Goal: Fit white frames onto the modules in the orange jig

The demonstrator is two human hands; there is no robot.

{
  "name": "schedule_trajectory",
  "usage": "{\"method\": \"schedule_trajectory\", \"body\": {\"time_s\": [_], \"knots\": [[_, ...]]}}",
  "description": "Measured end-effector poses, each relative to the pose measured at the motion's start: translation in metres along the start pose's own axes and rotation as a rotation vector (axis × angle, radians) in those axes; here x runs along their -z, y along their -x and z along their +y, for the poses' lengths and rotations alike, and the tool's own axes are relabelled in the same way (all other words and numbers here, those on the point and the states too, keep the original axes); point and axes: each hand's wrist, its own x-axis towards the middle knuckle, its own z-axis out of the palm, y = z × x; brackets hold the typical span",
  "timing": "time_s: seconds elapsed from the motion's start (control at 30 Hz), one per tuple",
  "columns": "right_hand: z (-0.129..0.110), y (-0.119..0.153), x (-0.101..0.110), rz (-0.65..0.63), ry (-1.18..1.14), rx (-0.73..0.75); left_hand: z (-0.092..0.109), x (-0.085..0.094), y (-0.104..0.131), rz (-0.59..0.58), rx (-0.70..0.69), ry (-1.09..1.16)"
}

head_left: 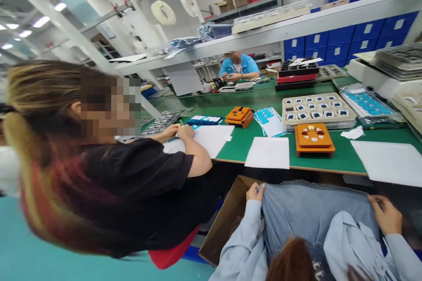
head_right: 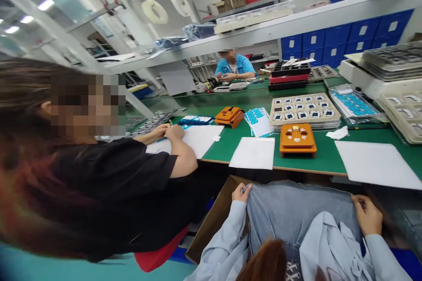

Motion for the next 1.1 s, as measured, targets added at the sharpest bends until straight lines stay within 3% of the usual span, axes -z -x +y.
{"method": "schedule_trajectory", "body": {"time_s": [0.13,0.33,0.53,0.67,0.73,0.8,0.9,0.97,1.03,1.1], "knots": [[-0.006,0.017,-0.004,0.053,-0.263,-0.085,0.010,-0.003,0.009,0.043,-0.041,0.070],[-0.012,0.022,0.005,0.103,-0.375,-0.115,0.026,0.004,0.006,0.010,-0.078,0.123],[-0.014,0.037,0.024,0.001,-0.346,-0.142,0.040,0.035,0.010,-0.135,-0.122,0.148],[-0.024,0.048,0.043,-0.089,-0.204,-0.105,0.055,0.068,0.018,-0.307,-0.180,0.184],[-0.047,0.052,0.054,-0.155,-0.176,-0.047,0.068,0.091,0.019,-0.417,-0.228,0.212],[-0.085,0.052,0.065,-0.349,-0.180,0.083,0.087,0.119,0.014,-0.597,-0.324,0.258],[-0.160,0.042,0.079,-0.705,-0.140,0.396,0.130,0.156,-0.016,-0.537,-0.500,0.313],[-0.209,0.024,0.084,-0.795,-0.158,0.602,0.165,0.167,-0.055,-0.452,-0.504,0.225],[-0.246,-0.003,0.082,-0.720,-0.247,0.758,0.200,0.163,-0.106,-0.335,-0.374,0.030],[-0.267,-0.035,0.071,-0.466,-0.309,0.788,0.228,0.144,-0.159,-0.214,-0.281,-0.143]]}}
